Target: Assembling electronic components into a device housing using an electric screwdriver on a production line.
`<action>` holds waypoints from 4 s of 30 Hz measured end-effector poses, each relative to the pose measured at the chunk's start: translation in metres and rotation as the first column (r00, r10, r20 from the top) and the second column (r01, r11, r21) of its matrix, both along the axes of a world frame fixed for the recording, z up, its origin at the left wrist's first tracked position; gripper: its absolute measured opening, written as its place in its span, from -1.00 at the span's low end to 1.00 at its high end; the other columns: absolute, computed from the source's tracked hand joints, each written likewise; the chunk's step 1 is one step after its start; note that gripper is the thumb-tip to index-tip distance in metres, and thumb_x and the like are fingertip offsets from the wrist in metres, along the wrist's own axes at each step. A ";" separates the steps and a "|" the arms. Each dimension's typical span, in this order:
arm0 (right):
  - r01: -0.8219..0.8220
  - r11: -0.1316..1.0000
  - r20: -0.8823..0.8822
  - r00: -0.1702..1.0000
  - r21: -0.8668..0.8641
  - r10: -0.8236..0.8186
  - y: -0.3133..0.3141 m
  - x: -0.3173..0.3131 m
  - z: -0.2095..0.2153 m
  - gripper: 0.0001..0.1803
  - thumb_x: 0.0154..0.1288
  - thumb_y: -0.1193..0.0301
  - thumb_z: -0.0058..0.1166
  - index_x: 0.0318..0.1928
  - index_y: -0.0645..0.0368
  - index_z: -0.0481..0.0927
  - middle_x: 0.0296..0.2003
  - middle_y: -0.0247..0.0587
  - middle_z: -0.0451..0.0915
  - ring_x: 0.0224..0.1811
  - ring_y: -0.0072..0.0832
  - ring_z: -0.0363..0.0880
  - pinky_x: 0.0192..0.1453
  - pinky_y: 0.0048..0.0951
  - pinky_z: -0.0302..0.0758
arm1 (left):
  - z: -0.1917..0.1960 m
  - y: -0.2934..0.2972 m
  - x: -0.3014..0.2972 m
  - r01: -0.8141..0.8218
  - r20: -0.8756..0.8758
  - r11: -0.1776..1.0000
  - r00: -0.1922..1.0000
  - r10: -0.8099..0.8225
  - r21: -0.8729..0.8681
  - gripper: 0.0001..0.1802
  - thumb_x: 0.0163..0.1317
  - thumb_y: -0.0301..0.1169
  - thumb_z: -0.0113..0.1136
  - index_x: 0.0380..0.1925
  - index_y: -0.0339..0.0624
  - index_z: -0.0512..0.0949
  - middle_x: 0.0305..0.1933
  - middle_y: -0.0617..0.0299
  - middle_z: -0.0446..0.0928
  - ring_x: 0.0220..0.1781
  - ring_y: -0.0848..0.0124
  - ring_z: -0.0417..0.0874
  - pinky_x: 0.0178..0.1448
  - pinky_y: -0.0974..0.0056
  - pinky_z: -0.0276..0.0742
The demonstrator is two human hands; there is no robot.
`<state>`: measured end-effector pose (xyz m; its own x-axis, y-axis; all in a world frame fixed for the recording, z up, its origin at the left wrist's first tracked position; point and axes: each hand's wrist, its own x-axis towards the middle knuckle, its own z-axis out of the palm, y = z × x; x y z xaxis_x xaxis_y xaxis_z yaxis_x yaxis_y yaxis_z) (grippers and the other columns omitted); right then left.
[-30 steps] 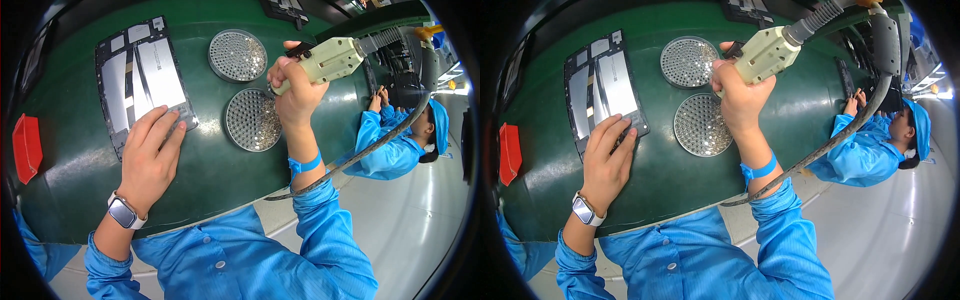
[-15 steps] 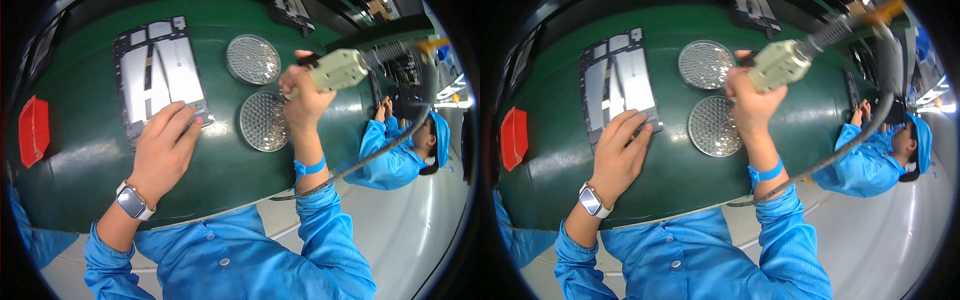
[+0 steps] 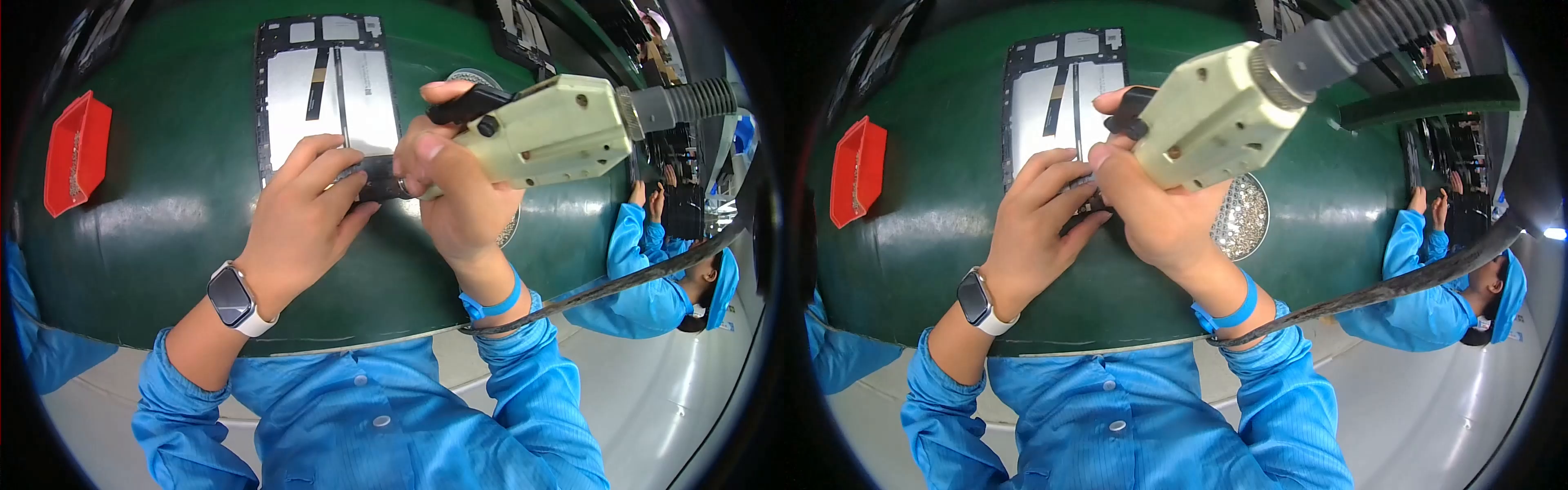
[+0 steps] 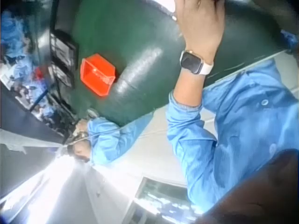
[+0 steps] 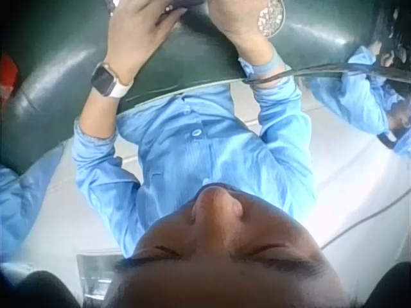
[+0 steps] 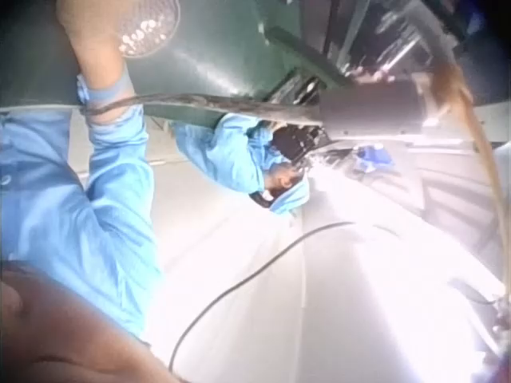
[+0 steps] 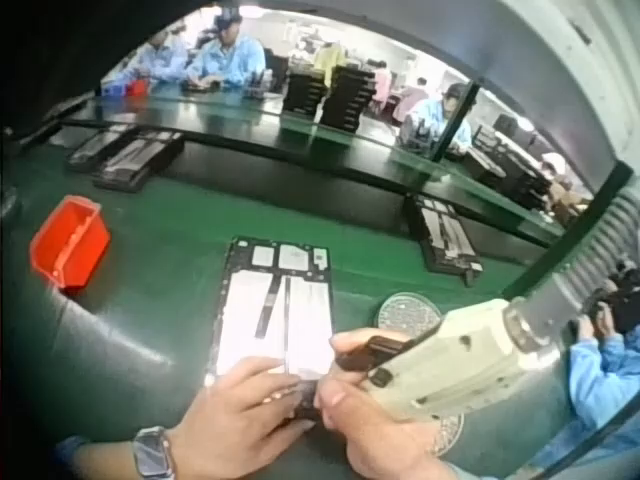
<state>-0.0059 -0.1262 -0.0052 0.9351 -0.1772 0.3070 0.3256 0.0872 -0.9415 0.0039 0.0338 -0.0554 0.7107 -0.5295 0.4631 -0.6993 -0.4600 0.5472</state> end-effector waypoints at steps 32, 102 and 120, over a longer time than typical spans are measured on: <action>0.093 0.993 0.136 0.985 0.077 -0.103 -0.030 -0.017 0.012 -0.59 0.15 0.54 0.00 0.05 0.39 0.44 -0.66 -0.34 0.30 -0.64 -0.54 0.29 -0.43 -0.38 0.37 | 0.002 0.010 -0.007 0.052 0.140 0.986 0.987 -0.075 0.160 -0.70 0.06 -0.48 0.33 -0.14 -0.21 0.64 0.02 0.09 0.54 0.11 0.11 0.57 0.05 0.11 0.58; 0.193 0.974 0.182 0.968 -0.116 -0.170 -0.071 -0.028 -0.001 -0.61 0.09 0.70 0.08 0.00 0.46 0.51 -0.51 -0.23 0.50 -0.61 -0.59 0.42 -0.52 -0.53 0.43 | 0.029 -0.010 -0.002 -0.088 -0.179 0.994 0.979 0.100 0.072 -0.90 0.07 -0.64 0.29 -0.37 -0.37 0.64 -0.31 0.08 0.59 -0.26 0.24 0.64 -0.15 0.27 0.54; 0.246 0.965 0.143 0.962 -0.094 -0.231 -0.068 -0.024 -0.006 -0.61 0.09 0.69 0.04 0.00 0.43 0.51 -0.51 -0.20 0.49 -0.61 -0.56 0.41 -0.51 -0.51 0.43 | 0.045 -0.015 0.049 0.231 -0.442 0.948 0.890 -0.116 0.217 -0.93 0.05 -0.62 0.31 -0.43 -0.38 0.63 -0.42 0.12 0.53 -0.37 0.33 0.59 -0.25 0.27 0.49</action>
